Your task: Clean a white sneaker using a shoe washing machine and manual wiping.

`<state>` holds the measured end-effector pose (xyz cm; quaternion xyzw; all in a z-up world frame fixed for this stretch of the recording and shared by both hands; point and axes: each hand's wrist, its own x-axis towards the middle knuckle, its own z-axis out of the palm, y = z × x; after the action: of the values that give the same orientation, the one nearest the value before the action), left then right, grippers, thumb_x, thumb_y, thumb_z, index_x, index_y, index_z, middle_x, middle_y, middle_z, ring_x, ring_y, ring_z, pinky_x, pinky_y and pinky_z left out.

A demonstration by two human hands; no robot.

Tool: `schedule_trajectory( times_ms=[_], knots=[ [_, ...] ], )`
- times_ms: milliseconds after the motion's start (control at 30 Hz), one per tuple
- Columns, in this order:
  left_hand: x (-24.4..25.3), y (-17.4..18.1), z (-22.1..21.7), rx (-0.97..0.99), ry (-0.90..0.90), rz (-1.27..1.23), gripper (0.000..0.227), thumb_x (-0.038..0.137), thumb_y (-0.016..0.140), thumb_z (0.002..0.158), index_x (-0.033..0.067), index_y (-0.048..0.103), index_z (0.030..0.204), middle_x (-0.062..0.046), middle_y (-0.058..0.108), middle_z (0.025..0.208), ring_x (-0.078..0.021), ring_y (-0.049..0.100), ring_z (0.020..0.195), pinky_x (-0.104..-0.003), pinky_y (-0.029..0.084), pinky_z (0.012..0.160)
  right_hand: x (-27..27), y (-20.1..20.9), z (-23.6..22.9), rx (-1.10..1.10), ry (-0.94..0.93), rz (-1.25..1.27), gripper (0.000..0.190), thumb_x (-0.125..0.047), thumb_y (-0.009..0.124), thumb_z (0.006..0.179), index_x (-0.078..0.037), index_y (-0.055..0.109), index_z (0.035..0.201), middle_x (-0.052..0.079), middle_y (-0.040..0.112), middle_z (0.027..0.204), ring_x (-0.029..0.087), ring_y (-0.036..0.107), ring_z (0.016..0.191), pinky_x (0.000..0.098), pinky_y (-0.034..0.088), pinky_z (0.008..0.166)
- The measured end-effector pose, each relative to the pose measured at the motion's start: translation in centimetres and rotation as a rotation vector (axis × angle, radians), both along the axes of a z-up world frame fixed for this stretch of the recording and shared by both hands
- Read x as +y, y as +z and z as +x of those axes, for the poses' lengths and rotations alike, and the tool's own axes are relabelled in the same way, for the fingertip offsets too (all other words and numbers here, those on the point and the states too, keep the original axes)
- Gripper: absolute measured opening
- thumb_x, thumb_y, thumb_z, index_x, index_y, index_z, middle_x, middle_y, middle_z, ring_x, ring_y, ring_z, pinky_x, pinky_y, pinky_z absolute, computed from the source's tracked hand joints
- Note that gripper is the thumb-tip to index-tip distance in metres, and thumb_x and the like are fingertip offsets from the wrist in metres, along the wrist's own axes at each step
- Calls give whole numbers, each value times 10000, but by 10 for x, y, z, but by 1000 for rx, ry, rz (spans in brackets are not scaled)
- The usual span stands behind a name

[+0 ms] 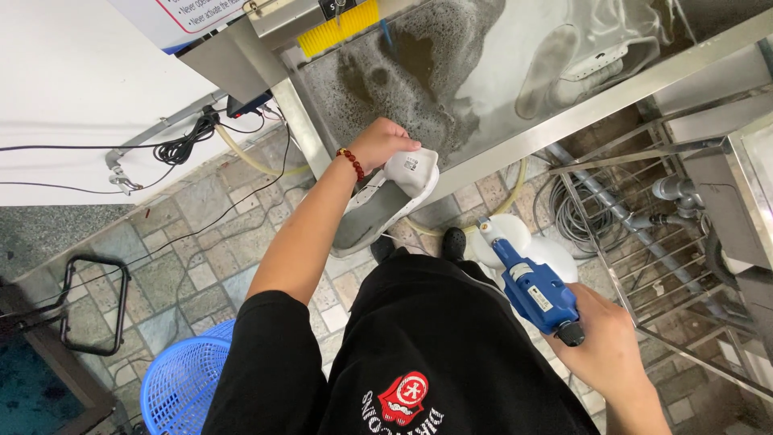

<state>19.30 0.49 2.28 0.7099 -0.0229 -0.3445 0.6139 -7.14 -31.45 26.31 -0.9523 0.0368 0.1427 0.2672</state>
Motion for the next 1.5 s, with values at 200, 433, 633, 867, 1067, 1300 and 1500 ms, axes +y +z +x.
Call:
schedule_trajectory(
  times_ms=[200, 433, 633, 867, 1067, 1300, 1500],
  knots=[
    [-1, -3, -1, 3, 12, -8, 270, 234, 783, 868, 8, 730, 732, -36, 675, 660, -87, 560, 555, -282, 449, 513, -3, -3, 1, 35, 31, 9, 500, -111, 818, 551, -27, 676, 1023, 154, 704, 854, 339, 703, 711, 386, 546, 655],
    [-2, 3, -2, 47, 30, -15, 250, 216, 785, 862, -1, 737, 747, -53, 686, 667, -100, 576, 541, -292, 450, 491, 4, 4, 7, 78, 36, -21, 522, -110, 819, 560, -44, 682, 1059, 160, 705, 841, 337, 692, 668, 386, 540, 622],
    [-3, 5, -1, 43, 21, -9, 252, 220, 785, 862, -8, 738, 766, -64, 698, 682, -110, 604, 549, -288, 469, 487, 9, 4, 11, 103, 46, -50, 527, -156, 851, 564, -59, 679, 1052, 154, 705, 814, 319, 704, 657, 382, 550, 637],
    [-2, 8, 0, 33, 14, 24, 259, 235, 789, 854, -6, 738, 775, -69, 706, 685, -114, 616, 543, -285, 480, 480, 8, 0, 8, 113, 82, -64, 558, -144, 851, 540, -60, 685, 1066, 158, 701, 803, 324, 702, 666, 393, 551, 643],
    [-1, 1, 0, -3, 2, 21, 269, 246, 794, 862, -6, 747, 778, -61, 696, 682, -106, 599, 550, -284, 471, 488, 8, 2, 10, 111, 68, -52, 500, -128, 832, 575, -57, 684, 1048, 155, 708, 826, 328, 709, 674, 397, 554, 647],
    [-3, 7, 1, 10, -5, 44, 259, 255, 793, 855, 3, 755, 807, -57, 714, 703, -100, 620, 561, -275, 495, 497, 16, -1, 10, 51, 116, 10, 480, -114, 807, 570, -50, 692, 1032, 156, 723, 845, 352, 722, 733, 396, 567, 655],
    [-2, 9, 1, 12, -7, 31, 259, 249, 791, 855, -3, 751, 809, -61, 713, 705, -103, 625, 558, -273, 498, 486, 16, 0, 11, 46, 131, -6, 443, -102, 778, 601, -57, 693, 1033, 142, 721, 828, 333, 727, 707, 389, 567, 643]
  ],
)
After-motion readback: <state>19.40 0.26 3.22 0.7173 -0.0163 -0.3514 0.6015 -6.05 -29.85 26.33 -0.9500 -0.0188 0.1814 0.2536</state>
